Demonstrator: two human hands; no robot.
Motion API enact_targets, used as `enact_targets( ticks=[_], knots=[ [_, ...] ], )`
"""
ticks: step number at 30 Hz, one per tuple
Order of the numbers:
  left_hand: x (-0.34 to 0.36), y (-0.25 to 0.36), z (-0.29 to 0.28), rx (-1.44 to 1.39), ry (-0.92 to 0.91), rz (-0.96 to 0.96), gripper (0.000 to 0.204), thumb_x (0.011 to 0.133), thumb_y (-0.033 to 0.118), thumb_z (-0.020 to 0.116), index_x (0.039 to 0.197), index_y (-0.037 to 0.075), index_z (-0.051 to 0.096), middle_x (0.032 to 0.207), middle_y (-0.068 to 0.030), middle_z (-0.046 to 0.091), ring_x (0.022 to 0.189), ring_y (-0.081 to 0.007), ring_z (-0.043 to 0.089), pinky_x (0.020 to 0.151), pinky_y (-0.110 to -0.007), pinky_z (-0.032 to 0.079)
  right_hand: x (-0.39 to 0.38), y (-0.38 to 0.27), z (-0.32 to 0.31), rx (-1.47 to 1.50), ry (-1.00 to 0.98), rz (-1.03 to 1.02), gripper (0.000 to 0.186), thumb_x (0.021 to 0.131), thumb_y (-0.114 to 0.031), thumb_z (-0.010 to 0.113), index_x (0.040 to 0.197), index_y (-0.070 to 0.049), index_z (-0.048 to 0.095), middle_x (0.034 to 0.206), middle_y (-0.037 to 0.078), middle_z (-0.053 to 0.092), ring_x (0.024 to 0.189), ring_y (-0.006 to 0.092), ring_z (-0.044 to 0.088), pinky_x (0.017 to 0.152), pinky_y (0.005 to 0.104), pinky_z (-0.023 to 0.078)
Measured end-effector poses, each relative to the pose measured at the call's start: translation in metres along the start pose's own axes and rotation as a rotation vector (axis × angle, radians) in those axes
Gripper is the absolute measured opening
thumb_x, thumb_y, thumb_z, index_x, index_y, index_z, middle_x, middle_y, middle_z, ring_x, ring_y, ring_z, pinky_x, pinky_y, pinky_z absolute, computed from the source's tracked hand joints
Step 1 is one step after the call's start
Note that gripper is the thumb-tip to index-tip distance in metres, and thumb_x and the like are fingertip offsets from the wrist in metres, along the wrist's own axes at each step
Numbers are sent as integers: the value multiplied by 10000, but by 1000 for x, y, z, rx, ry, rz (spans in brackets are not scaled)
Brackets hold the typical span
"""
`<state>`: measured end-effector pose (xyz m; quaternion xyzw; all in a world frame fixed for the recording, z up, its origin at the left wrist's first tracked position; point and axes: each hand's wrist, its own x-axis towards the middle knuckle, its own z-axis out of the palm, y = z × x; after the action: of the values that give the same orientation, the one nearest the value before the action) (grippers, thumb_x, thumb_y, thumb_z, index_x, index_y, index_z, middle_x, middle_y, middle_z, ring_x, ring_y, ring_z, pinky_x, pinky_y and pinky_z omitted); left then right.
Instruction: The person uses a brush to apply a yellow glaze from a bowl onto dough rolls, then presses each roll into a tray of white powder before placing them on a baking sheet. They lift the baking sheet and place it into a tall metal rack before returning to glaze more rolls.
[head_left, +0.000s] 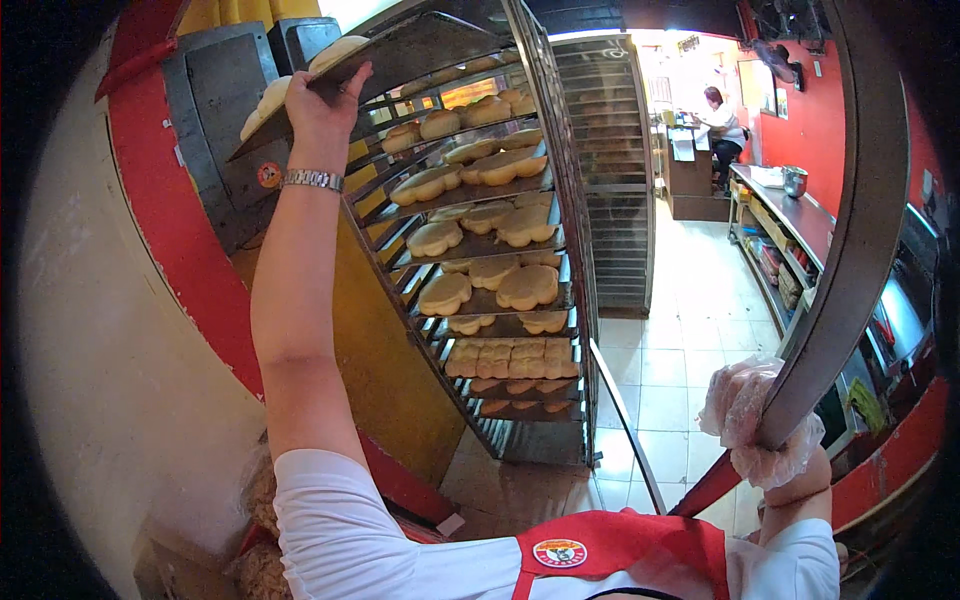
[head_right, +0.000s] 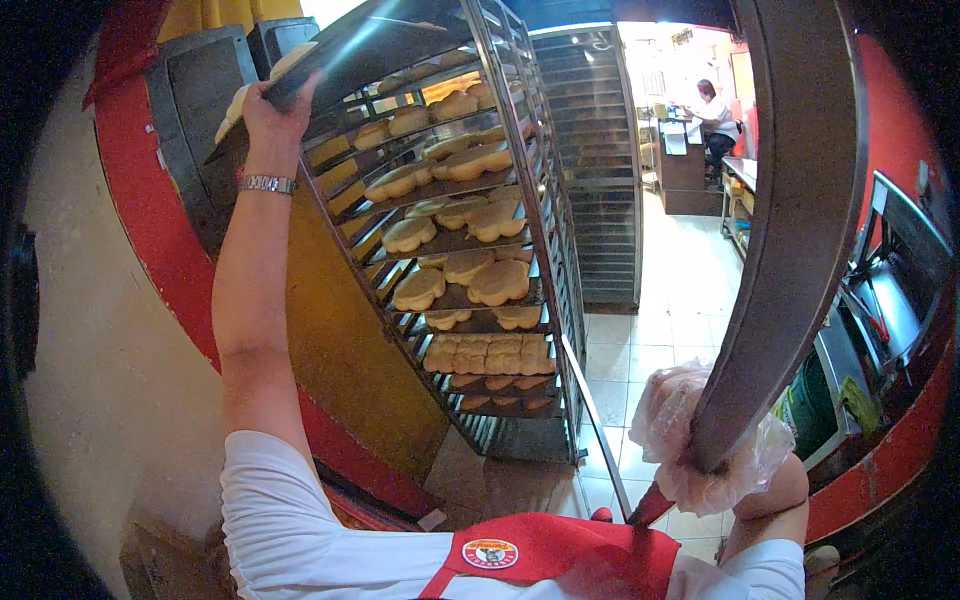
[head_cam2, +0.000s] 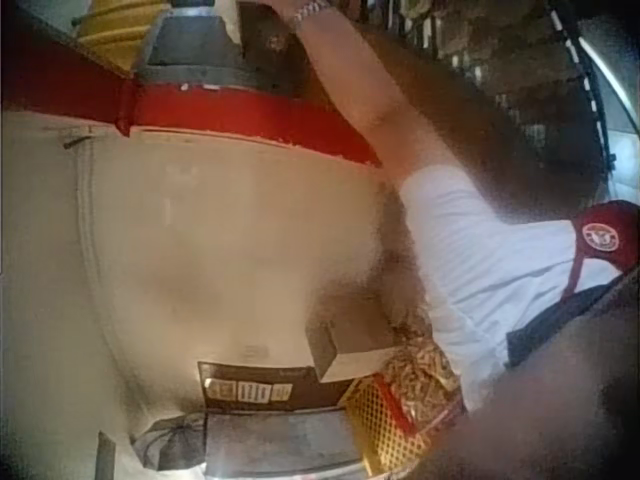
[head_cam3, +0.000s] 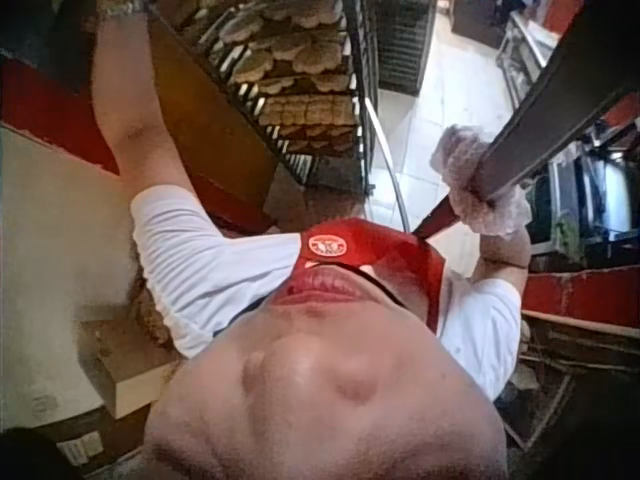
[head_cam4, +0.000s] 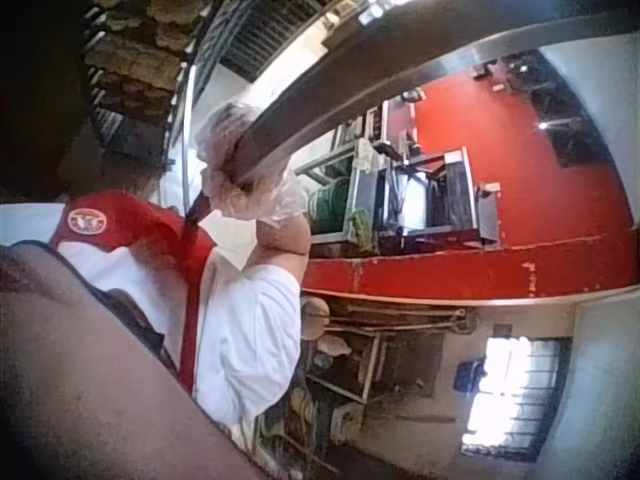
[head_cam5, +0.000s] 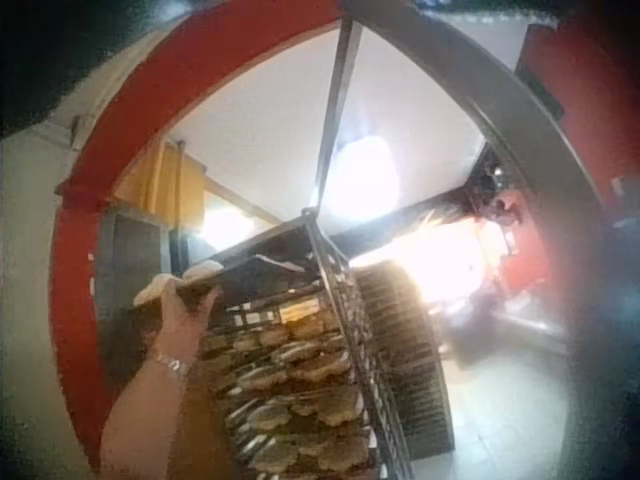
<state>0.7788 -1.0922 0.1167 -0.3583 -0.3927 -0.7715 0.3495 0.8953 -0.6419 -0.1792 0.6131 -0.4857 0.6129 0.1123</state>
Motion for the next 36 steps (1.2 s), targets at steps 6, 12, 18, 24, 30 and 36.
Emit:
enact_targets(
  ticks=[6,12,18,24,30,36],
  knots=[
    [20,-48,2,35,115,-20,398,878,155,397,1194,-87,380,1268,-258,435,1194,-405,448,994,-566,421,0,6,1,-10,60,-27,126,578,-16,600,605,-103,513,525,10,499,452,185,470,423,281,386],
    [67,-89,-56,375,75,-291,402,934,263,510,1157,-57,413,1056,-222,555,826,-380,633,720,-511,589,12,-3,15,-1,115,-62,175,667,-65,619,563,-100,483,499,22,476,448,176,460,416,280,371],
    [35,-144,-93,793,199,-468,473,913,469,526,761,23,568,581,-69,579,439,-123,492,341,-234,330,2,3,24,80,265,69,178,741,-133,611,606,-83,507,531,31,484,472,182,476,474,283,409],
    [-9,-220,-135,579,475,-723,475,853,496,607,777,31,549,587,-74,564,429,-149,496,345,-247,393,-17,8,-3,-71,68,154,106,617,-80,618,704,-79,557,603,10,527,515,209,524,501,309,429],
    [47,-196,-193,282,504,-379,264,832,175,695,959,10,532,930,-147,539,754,-305,586,541,-368,566,0,4,6,-30,-12,-43,137,727,-123,589,634,-87,495,556,22,492,464,184,470,467,297,389],
    [24,-241,-171,39,651,-350,274,851,107,654,1060,-2,516,989,-145,522,819,-308,578,607,-382,554,6,4,5,-79,-9,-42,104,642,-23,580,656,-89,500,558,6,497,464,183,474,449,289,380]
  ],
)
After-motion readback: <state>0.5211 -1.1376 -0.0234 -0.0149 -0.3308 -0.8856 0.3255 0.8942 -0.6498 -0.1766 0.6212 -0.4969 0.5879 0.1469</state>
